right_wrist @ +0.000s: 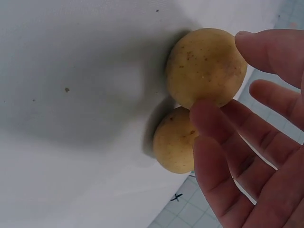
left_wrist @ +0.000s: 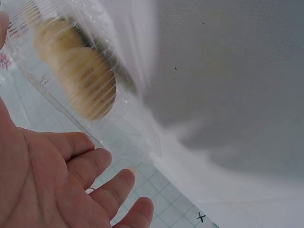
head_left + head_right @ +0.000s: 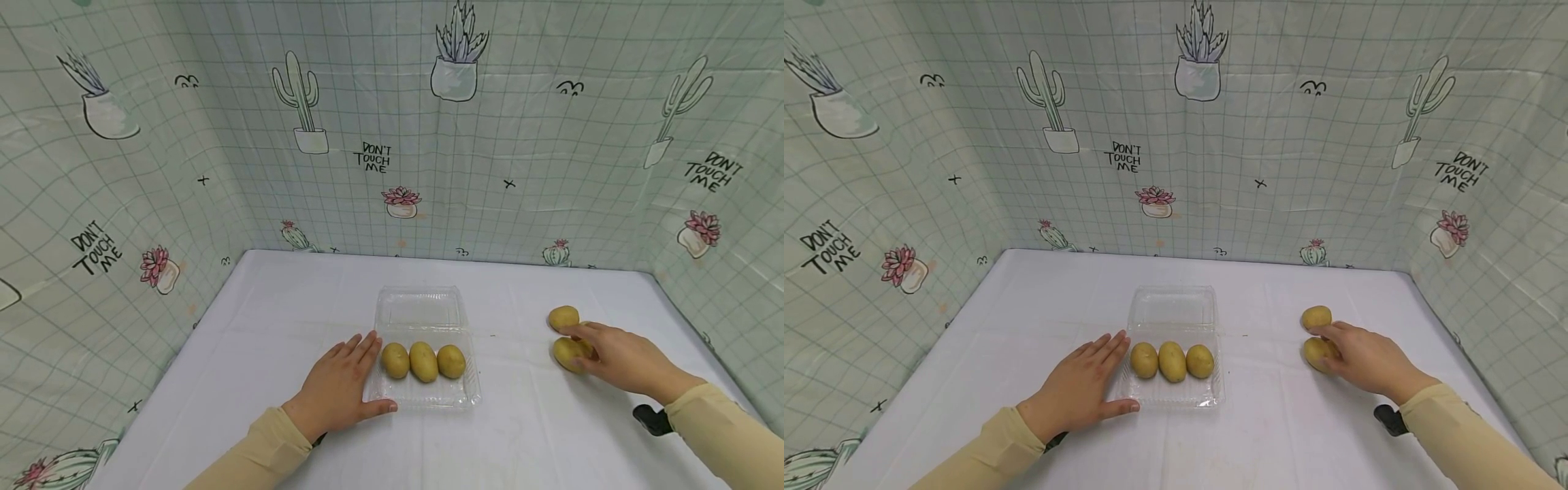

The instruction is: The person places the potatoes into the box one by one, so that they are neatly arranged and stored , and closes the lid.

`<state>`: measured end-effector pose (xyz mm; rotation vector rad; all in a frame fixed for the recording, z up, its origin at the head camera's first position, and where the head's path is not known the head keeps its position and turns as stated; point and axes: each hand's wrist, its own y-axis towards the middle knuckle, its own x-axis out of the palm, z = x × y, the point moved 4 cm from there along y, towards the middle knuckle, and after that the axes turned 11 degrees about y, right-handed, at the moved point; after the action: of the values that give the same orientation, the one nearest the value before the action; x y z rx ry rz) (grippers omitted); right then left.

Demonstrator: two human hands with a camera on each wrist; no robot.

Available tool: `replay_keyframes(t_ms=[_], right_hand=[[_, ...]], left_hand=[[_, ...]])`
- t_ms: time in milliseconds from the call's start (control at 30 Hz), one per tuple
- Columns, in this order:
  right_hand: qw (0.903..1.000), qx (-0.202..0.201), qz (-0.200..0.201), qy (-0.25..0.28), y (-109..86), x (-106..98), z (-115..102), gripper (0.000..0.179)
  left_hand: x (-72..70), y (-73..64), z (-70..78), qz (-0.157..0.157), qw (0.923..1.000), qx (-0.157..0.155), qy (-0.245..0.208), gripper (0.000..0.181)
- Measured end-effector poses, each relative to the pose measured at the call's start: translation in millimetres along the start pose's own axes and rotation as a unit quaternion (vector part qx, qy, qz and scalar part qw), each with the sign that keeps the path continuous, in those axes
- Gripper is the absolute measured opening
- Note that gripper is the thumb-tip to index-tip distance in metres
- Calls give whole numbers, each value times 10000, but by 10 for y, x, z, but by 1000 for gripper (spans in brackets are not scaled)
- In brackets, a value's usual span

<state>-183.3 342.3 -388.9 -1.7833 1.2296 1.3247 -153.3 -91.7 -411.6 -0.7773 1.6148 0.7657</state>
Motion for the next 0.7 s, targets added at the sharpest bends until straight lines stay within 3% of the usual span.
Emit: replay_keyframes(t_ms=[700], right_hand=[[9993,-178,-200,259,19,115,58,52]], left_hand=[[34,3,-10,28,9999,33,94,103]])
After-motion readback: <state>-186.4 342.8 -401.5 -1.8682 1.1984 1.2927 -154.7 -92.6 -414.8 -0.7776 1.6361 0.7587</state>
